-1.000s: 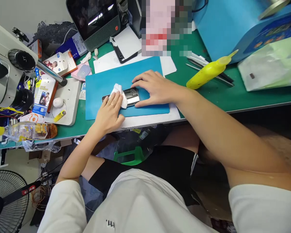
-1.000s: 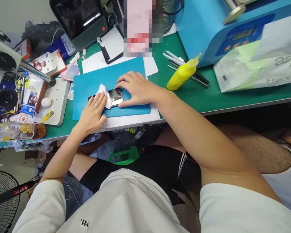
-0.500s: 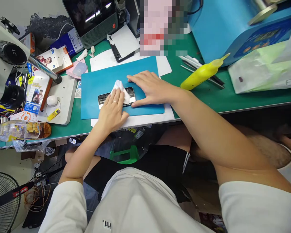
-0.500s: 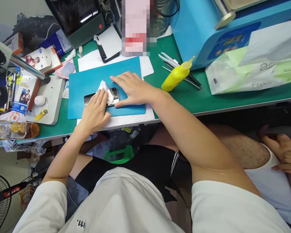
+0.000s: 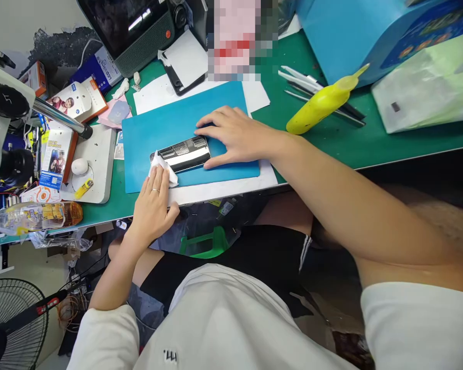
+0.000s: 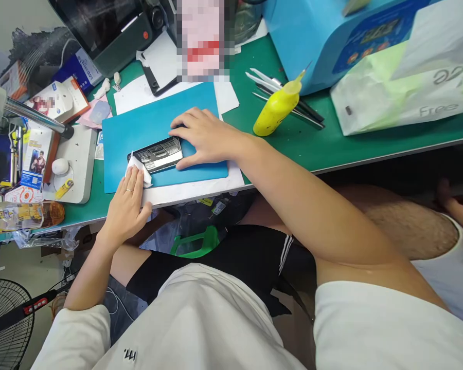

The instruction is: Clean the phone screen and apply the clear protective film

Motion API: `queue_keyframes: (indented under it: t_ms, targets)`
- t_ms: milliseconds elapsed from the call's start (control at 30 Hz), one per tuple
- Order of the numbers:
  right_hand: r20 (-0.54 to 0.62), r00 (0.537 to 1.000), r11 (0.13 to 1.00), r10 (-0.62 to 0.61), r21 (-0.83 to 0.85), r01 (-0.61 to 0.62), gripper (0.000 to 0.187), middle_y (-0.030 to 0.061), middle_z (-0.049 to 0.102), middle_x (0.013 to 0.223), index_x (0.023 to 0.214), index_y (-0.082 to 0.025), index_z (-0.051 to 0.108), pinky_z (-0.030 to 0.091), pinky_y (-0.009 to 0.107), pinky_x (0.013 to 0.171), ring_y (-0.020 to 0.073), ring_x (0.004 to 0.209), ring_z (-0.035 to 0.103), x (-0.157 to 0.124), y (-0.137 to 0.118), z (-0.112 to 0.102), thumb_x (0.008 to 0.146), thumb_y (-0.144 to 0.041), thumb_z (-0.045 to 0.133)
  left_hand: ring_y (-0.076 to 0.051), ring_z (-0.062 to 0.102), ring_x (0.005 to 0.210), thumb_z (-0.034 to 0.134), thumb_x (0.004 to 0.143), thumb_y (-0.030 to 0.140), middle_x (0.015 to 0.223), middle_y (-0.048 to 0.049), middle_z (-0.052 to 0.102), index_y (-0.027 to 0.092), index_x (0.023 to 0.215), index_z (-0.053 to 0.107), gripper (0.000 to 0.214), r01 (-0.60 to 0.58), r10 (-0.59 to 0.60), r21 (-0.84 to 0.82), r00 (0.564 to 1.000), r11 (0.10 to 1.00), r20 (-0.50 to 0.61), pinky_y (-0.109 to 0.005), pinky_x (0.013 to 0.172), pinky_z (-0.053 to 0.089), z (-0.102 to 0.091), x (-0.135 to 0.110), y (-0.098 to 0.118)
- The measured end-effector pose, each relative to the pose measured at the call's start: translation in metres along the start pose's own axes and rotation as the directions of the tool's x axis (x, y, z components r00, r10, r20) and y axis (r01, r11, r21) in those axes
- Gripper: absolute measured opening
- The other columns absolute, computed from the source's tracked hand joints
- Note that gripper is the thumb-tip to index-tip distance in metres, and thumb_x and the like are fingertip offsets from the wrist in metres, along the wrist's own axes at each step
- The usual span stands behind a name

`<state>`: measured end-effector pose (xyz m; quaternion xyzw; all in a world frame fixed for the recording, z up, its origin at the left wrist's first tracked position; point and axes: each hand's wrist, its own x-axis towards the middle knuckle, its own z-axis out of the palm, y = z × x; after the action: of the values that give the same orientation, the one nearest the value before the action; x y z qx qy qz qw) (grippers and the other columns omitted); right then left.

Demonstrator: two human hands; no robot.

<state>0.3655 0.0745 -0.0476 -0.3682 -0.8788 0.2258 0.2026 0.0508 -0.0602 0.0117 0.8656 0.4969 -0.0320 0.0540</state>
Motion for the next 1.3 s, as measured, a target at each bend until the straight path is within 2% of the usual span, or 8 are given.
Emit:
queue_keyframes:
  t_ms: [233,400,533,600,700,900,1100,1300]
  targets:
    - [-0.020,1.000,1.000,-0.002,0.017,0.003,0.091,0.0125,0.061,0.167,0.162,-0.036,0.065,0.039,0.075,0.127,0.0521,0.155,0.047,-0.001,-0.001,0.000,0.090,-0.092,0.066,-0.040,0.017,0.182,0.041,0.116,0.056,0.191,-0.0267,0.024,0.005,0.181,0.023,0.085,-0.042,0.044,-0.077,0.999,0.996,0.019,-0.062,0.146,0.024,0.004,0.020,0.020]
    - [-0.037,0.999,0.999,0.035,0.009,-0.034,0.093,0.0142,0.063,0.164,0.161,-0.034,0.066,0.042,0.075,0.126,0.0525,0.151,0.050,-0.002,-0.006,0.001,0.089,-0.093,0.064,-0.044,0.017,0.181,0.042,0.102,0.096,0.188,-0.0316,0.028,0.003,0.179,0.030,0.121,-0.067,0.059,-0.121,0.996,0.990,-0.065,-0.062,0.147,0.019,0.020,0.060,0.051]
    - [-0.027,0.999,0.999,0.048,-0.014,-0.048,0.101,0.0222,0.063,0.164,0.168,-0.020,0.058,0.043,0.075,0.125,0.0538,0.149,0.052,-0.003,-0.009,0.000,0.091,-0.086,0.064,-0.044,0.018,0.181,0.041,0.099,0.100,0.188,-0.0311,0.030,0.002,0.178,0.034,0.126,-0.058,0.046,-0.113,0.994,0.992,-0.104,-0.059,0.148,0.017,0.029,0.082,0.066]
    - [-0.016,0.998,0.998,0.056,-0.029,-0.057,0.108,0.0274,0.060,0.166,0.171,-0.010,0.052,0.041,0.076,0.126,0.0554,0.150,0.052,-0.004,-0.010,0.000,0.091,-0.082,0.064,-0.043,0.019,0.181,0.042,0.100,0.098,0.188,-0.0302,0.030,0.001,0.178,0.035,0.125,-0.051,0.040,-0.107,0.994,0.993,-0.106,-0.057,0.148,0.018,0.030,0.088,0.067]
    - [-0.004,0.997,0.997,0.071,-0.041,-0.071,0.115,0.0300,0.058,0.168,0.173,-0.006,0.048,0.039,0.075,0.129,0.0561,0.151,0.052,-0.006,-0.010,0.000,0.089,-0.083,0.068,-0.041,0.023,0.181,0.043,0.104,0.093,0.189,-0.0261,0.032,0.004,0.178,0.038,0.116,-0.034,0.021,-0.109,0.994,0.993,-0.111,-0.054,0.148,0.020,0.030,0.092,0.059]
    - [-0.036,0.998,0.998,0.053,-0.019,-0.054,0.117,0.0230,0.060,0.167,0.175,-0.022,0.047,0.041,0.077,0.127,0.0583,0.152,0.051,-0.009,0.000,0.006,0.085,-0.094,0.069,-0.041,0.022,0.181,0.042,0.107,0.089,0.189,-0.0266,0.031,0.003,0.181,0.032,0.113,0.030,-0.041,-0.132,0.996,0.991,-0.080,-0.056,0.148,0.018,0.025,0.078,0.027]
    - [-0.028,0.998,0.998,0.062,-0.015,-0.062,0.125,0.0222,0.061,0.166,0.178,-0.026,0.042,0.043,0.080,0.126,0.0589,0.152,0.052,-0.007,0.003,0.007,0.082,-0.100,0.069,-0.040,0.020,0.181,0.039,0.111,0.085,0.190,-0.0268,0.027,0.006,0.182,0.029,0.107,0.106,-0.113,-0.130,0.992,0.986,-0.049,-0.059,0.147,0.022,0.016,0.038,-0.008]
    - [0.011,0.998,0.997,0.070,-0.047,-0.069,0.128,0.0214,0.058,0.171,0.178,-0.025,0.044,0.044,0.080,0.126,0.0581,0.155,0.051,-0.005,-0.001,-0.001,0.079,-0.105,0.065,-0.039,0.026,0.180,0.043,0.114,0.077,0.188,-0.0258,0.034,0.005,0.180,0.034,0.098,0.043,-0.048,-0.116,0.998,0.992,-0.038,-0.054,0.146,0.026,0.010,0.016,-0.012]
